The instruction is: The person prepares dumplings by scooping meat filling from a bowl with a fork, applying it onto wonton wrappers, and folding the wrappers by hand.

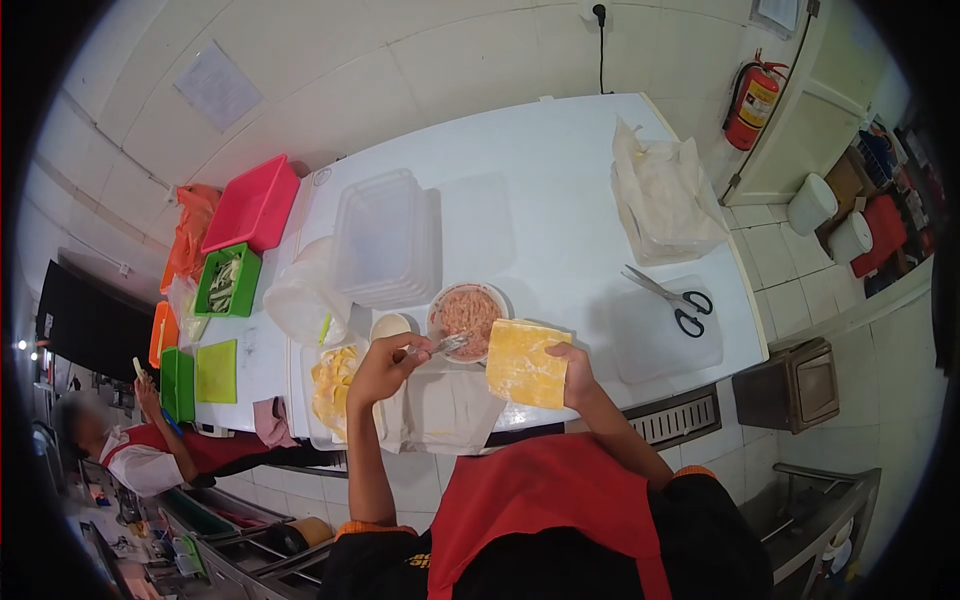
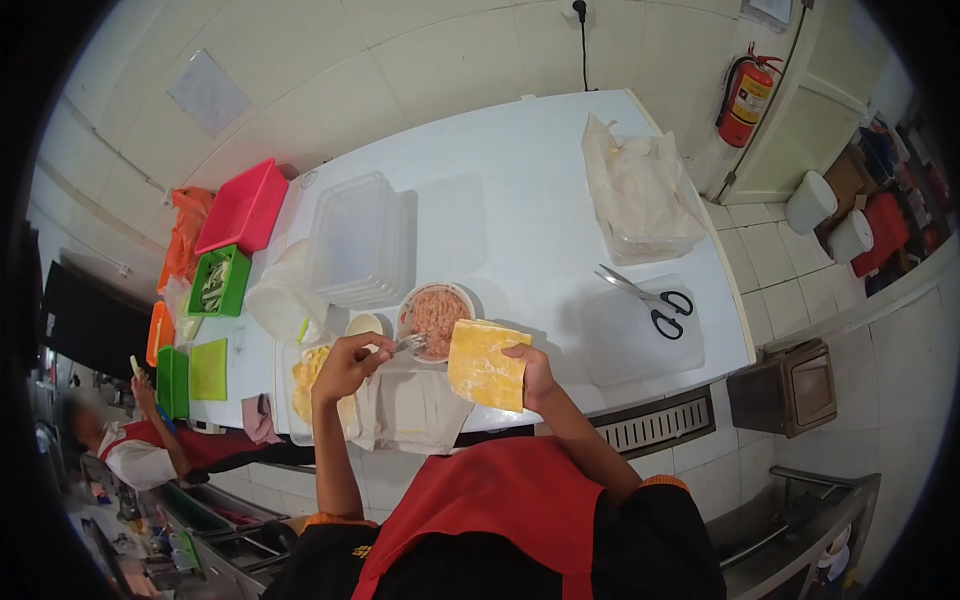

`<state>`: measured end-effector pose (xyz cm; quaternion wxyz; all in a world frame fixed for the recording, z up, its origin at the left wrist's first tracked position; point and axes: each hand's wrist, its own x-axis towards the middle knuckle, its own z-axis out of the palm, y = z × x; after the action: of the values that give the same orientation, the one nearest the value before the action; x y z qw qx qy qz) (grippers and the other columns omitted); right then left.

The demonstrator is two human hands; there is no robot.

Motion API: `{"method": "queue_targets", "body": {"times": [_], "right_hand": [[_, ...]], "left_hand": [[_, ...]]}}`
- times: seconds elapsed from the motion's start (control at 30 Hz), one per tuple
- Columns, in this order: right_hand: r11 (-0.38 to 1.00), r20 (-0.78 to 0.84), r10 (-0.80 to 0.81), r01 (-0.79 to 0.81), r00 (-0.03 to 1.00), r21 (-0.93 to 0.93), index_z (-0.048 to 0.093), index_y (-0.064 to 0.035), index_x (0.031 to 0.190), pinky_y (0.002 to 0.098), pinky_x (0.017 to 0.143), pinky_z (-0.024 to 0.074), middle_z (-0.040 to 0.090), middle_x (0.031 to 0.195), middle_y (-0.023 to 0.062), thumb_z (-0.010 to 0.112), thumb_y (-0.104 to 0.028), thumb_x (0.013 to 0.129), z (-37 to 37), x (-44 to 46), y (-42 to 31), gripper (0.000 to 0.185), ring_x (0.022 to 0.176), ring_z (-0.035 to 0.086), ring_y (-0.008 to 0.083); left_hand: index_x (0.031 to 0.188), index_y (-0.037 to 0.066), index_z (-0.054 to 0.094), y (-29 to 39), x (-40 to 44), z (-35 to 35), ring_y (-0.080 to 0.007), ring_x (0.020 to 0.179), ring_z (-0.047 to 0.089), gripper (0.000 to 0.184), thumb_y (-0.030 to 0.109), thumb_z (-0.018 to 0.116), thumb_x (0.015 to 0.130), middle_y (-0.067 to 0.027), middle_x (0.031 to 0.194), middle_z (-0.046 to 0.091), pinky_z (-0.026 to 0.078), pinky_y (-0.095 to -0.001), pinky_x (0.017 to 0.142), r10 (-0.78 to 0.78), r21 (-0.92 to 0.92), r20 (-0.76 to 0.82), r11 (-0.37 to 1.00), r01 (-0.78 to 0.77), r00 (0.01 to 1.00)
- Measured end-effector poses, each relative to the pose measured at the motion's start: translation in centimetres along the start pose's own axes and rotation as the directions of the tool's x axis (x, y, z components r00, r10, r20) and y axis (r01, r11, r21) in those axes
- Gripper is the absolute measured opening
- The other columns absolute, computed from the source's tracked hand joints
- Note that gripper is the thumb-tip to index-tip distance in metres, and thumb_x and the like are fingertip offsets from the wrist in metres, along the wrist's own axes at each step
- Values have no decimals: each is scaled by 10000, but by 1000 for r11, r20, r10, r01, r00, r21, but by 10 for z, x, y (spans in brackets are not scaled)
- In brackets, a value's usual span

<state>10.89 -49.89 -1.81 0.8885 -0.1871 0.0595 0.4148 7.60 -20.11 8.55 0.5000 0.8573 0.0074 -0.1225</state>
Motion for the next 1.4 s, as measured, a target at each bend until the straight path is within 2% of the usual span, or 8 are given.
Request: {"method": "queue_targets", "body": {"times": [0.13,0.27,0.3,0.4,0.6,0.93,1.1,1.4], "right_hand": [[994,18,-111,111,994,5,416,-3,1364,461,989,458,546,1296,196,502,-255,816,12,-2,2,609,1140,578,343],[979,53,-199,196,978,63,419,0,1356,463,990,454,541,1296,191,503,-254,816,34,-1,0,603,1147,567,343],[972,32,-227,225,973,64,420,-1,1354,463,992,452,541,1294,189,504,-255,816,39,0,0,601,1153,563,343],[956,4,-284,283,959,71,425,-5,1346,460,997,449,544,1284,183,509,-262,824,48,1,0,589,1165,555,337],[930,6,-345,341,938,139,435,-13,1333,459,994,454,552,1270,174,520,-295,847,62,6,-3,568,1152,566,325],[914,135,-394,372,909,161,317,5,1433,502,1051,409,454,1389,224,509,-355,838,58,8,-20,722,1250,496,377],[943,146,-317,296,937,152,318,4,1432,517,1046,412,447,1395,227,528,-338,820,52,8,-11,731,1253,492,383],[961,83,-267,260,960,92,416,-3,1355,448,975,469,539,1290,181,535,-243,794,52,5,4,620,1143,570,327]], "left_hand": [[1041,43,686,29,-5,29,-1,539,350,159,41,651,887,37,802,659,293,-187,487,99,-127,-139,985,-117,985],[1048,9,659,53,-1,46,-98,537,474,179,0,629,872,-72,813,658,380,-260,499,289,174,-296,954,-246,910],[1042,5,649,61,-1,51,-212,636,599,205,-46,605,849,-129,857,645,455,-310,558,342,221,-346,935,-279,874],[1038,24,654,65,0,62,-274,768,645,266,-92,597,805,-134,943,639,497,-329,624,414,344,-437,897,-276,799],[1084,60,676,49,4,100,-280,812,640,421,-137,592,721,-128,1042,622,514,-349,660,610,538,-496,774,-333,617],[1023,13,672,50,-20,75,-263,854,661,322,-164,587,768,-140,996,643,518,-325,679,579,478,-513,806,-349,634],[939,16,704,72,-25,47,-90,531,510,123,-15,667,826,-70,783,656,376,-233,463,465,332,-465,880,-339,753],[952,54,695,64,-6,51,-281,639,616,145,46,661,811,-100,777,630,486,-370,555,504,483,-402,826,-290,765]]}}
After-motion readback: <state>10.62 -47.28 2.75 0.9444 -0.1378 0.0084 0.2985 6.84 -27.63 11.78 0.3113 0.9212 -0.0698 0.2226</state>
